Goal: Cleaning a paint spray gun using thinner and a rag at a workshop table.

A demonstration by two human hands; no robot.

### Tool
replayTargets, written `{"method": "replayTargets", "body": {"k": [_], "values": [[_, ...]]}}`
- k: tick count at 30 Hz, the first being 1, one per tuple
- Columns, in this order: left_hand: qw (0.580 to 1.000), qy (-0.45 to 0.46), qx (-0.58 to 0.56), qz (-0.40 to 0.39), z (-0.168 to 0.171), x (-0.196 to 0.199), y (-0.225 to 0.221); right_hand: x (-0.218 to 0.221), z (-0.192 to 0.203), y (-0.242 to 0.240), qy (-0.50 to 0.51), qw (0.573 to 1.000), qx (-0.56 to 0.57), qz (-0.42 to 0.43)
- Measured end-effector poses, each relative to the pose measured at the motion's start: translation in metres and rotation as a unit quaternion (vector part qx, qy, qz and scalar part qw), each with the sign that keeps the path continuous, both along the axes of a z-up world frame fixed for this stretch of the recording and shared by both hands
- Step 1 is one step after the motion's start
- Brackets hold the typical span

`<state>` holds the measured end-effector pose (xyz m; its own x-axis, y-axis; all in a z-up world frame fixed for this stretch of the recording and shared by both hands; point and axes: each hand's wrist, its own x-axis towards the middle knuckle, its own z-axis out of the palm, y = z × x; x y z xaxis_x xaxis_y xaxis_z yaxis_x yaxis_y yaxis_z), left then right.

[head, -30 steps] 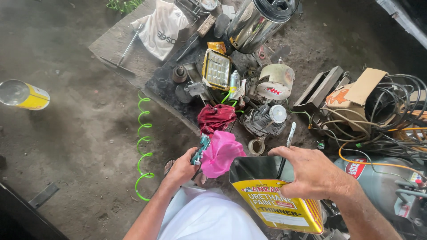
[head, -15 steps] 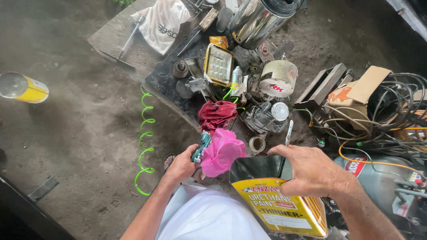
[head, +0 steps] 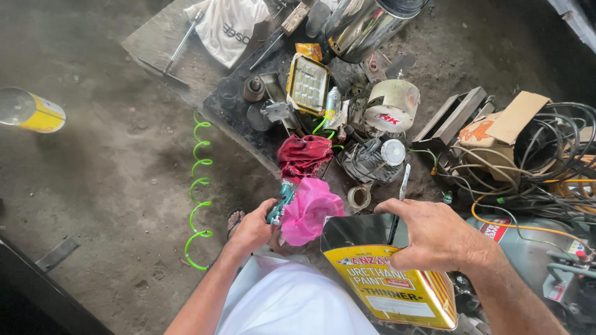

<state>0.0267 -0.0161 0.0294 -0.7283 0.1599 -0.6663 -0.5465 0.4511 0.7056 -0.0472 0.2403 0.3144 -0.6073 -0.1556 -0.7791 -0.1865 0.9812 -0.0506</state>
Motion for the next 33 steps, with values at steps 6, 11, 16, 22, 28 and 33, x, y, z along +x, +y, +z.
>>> {"method": "replayTargets", "body": {"k": [6, 11, 16, 22, 28, 33], "values": [[1.000, 0.004, 0.013, 0.006, -0.007, 0.005, -0.003, -0.002, -0.003, -0.004, -0.008, 1.000, 0.008, 0.000], [1.000, 0.002, 0.015, 0.006, -0.019, 0.007, -0.003, -0.002, -0.008, -0.002, -0.008, 1.000, 0.005, 0.014], [0.998, 0.029, 0.044, 0.029, -0.035, 0.010, -0.001, -0.003, -0.005, -0.006, -0.013, 1.000, 0.023, 0.006], [0.999, 0.001, 0.007, 0.037, -0.021, 0.001, -0.008, 0.006, -0.013, 0.009, 0.048, 0.997, -0.065, 0.008], [0.996, 0.036, 0.037, 0.075, -0.027, -0.002, -0.013, 0.023, -0.026, 0.023, 0.102, 0.984, -0.141, -0.031], [0.993, 0.035, 0.063, 0.097, -0.013, -0.007, -0.013, 0.032, -0.035, 0.035, 0.114, 0.981, -0.146, -0.055]]}}
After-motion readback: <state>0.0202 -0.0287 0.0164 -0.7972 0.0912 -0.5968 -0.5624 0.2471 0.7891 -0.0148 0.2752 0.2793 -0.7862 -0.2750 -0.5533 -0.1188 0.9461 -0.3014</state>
